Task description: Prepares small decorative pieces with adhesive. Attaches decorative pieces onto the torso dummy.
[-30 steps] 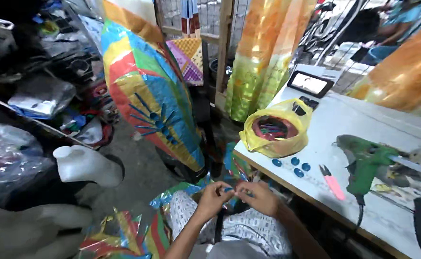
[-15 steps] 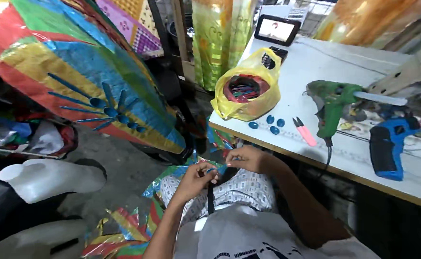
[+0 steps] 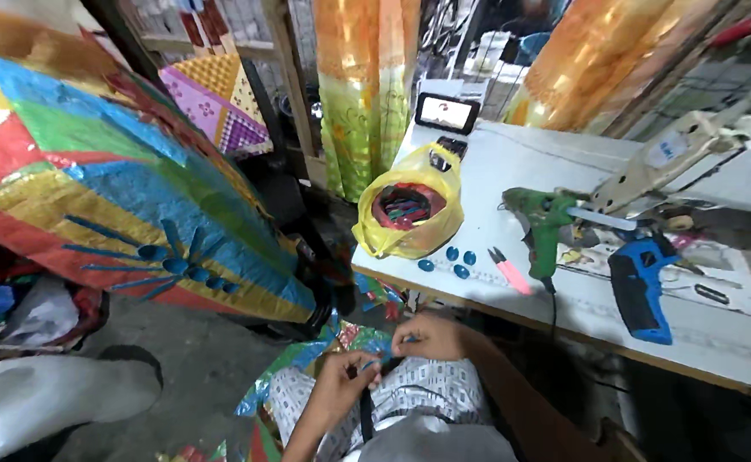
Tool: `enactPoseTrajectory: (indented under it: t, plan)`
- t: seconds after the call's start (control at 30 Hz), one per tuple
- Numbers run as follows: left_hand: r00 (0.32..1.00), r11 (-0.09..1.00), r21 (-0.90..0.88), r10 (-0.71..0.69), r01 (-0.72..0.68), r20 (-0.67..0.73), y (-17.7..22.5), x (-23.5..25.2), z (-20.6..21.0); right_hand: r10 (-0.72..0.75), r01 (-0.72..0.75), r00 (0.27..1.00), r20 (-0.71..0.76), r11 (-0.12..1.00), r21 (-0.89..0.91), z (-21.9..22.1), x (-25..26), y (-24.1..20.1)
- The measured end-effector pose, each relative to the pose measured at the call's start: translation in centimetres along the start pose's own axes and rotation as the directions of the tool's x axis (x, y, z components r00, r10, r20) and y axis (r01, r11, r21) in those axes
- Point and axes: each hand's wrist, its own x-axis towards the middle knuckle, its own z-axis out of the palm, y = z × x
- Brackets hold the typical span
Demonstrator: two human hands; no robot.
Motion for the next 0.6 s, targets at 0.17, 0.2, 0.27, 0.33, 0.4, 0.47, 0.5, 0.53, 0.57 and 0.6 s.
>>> enactPoseTrajectory:
  t: [0.17,0.2,0.27,0.33,0.4,0.47,0.5,0.53,0.57,0.6]
  plan:
    - [0.999,0.998,0.034,-0.053,0.052,0.007,-1.2,0.5,0.9,0.011,-0.012,1.0,-0.014,0.997,-0.073,0.7,-0.3,0.6]
    - [0.999,0.996,0.067,-0.05,0.05,-0.01,-1.3,0.8,0.9,0.032,-0.035,0.999,-0.028,0.994,-0.099,0.7,-0.3,0.2]
    - [0.997,0.971,0.24,0.008,0.011,-0.077,-1.2,1.3,1.2,0.104,-0.115,0.992,-0.074,0.98,-0.163,0.9,-0.3,-0.9]
    - [0.979,0.877,0.481,0.107,-0.009,-0.176,-0.4,1.9,1.9,0.213,-0.244,0.966,-0.144,0.937,-0.251,1.5,-0.2,-3.1]
    - [0.948,0.795,0.606,0.19,0.004,-0.254,0.3,2.4,2.8,0.321,-0.377,0.923,-0.212,0.863,-0.335,2.7,0.1,-5.9]
    - [0.937,0.79,0.613,0.217,-0.004,-0.274,0.8,2.7,2.9,0.338,-0.415,0.904,-0.261,0.839,-0.351,3.3,-0.1,-7.0]
    - [0.949,0.821,0.571,0.203,-0.03,-0.241,1.2,2.8,2.5,0.319,-0.399,0.908,-0.274,0.859,-0.322,2.8,-0.7,-6.8]
    - [0.972,0.873,0.483,0.164,-0.065,-0.166,1.8,2.8,1.7,0.281,-0.354,0.919,-0.276,0.897,-0.266,1.9,-1.5,-6.3]
    - [0.988,0.932,0.347,0.137,-0.106,-0.065,2.2,2.8,0.8,0.213,-0.272,0.937,-0.277,0.942,-0.195,1.0,-2.6,-5.5]
    - [0.991,0.977,0.164,0.129,-0.135,0.047,2.5,2.7,0.0,0.136,-0.174,0.954,-0.266,0.977,-0.126,0.1,-3.8,-4.6]
